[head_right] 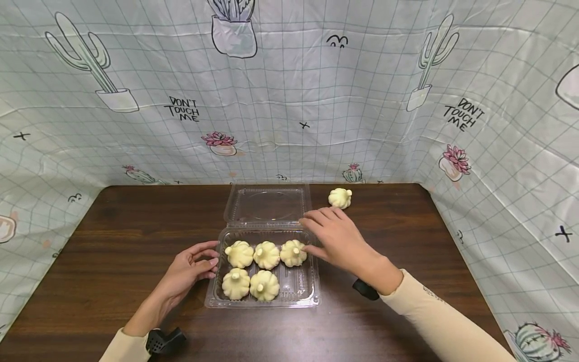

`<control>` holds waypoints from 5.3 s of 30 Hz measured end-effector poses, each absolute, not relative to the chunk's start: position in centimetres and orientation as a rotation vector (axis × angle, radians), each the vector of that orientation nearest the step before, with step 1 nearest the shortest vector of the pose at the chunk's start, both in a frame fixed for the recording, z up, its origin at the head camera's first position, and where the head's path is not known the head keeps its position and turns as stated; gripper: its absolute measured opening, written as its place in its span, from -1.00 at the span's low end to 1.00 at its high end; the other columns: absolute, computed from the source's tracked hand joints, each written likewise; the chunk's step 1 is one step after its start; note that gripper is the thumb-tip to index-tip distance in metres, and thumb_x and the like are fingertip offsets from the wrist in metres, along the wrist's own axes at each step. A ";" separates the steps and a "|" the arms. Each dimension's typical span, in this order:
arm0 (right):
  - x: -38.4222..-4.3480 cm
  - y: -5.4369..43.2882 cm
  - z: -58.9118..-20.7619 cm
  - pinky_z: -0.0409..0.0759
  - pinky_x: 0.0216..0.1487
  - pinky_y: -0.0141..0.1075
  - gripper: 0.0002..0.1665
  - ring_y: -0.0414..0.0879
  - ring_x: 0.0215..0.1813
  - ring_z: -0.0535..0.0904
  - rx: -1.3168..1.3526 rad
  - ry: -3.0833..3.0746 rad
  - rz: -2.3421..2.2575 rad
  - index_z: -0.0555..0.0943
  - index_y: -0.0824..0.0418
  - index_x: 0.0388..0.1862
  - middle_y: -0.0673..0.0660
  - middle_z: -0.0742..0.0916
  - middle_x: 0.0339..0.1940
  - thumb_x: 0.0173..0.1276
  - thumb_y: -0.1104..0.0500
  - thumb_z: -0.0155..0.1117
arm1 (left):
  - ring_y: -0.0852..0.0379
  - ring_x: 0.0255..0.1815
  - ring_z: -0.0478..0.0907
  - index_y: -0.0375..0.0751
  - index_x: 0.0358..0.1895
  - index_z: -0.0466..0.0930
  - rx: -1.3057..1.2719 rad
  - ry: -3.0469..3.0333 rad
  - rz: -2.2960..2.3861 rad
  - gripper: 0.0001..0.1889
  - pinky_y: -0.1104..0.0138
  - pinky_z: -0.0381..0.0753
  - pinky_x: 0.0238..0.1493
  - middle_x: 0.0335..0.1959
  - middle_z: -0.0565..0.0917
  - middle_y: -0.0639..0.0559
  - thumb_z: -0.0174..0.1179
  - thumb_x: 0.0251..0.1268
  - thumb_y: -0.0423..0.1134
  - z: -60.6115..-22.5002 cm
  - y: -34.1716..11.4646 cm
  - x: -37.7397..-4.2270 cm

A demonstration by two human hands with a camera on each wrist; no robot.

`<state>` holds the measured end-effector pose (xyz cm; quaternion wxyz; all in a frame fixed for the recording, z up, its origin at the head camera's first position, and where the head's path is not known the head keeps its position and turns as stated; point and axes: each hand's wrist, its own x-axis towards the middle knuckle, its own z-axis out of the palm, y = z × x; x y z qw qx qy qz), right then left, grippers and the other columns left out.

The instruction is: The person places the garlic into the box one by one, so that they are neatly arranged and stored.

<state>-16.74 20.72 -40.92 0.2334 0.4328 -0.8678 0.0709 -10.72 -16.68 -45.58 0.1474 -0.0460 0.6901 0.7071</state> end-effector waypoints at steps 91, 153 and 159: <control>-26.8 28.4 -47.0 0.18 0.56 0.37 -0.03 0.45 0.52 0.32 0.551 -2.971 0.445 0.29 0.38 0.63 0.44 0.45 0.55 0.50 -0.15 0.40 | 0.26 -0.30 0.65 -0.49 0.52 0.32 -0.131 1.974 2.036 -0.46 0.43 0.78 -0.20 -0.01 0.57 -0.11 0.15 0.54 -0.55 -45.6 -16.6 -10.7; -15.0 22.2 -39.4 0.51 0.27 0.12 -0.09 0.14 0.18 0.62 1.073 -2.485 0.535 0.63 0.21 0.34 0.08 0.75 0.20 0.00 -0.03 0.77 | 0.26 -0.28 0.66 -0.49 0.51 0.33 -0.147 1.997 2.016 -0.47 0.42 0.78 -0.18 -0.01 0.58 -0.12 0.14 0.55 -0.55 -45.3 -16.6 -10.6; -13.9 21.3 -39.7 0.57 0.22 0.08 -0.10 0.09 0.19 0.62 1.186 -2.431 0.505 0.62 0.20 0.32 0.03 0.75 0.19 0.00 -0.04 0.78 | 0.26 -0.29 0.66 -0.48 0.51 0.33 -0.153 1.992 2.019 -0.47 0.42 0.78 -0.18 -0.02 0.58 -0.11 0.14 0.55 -0.55 -45.3 -16.6 -10.6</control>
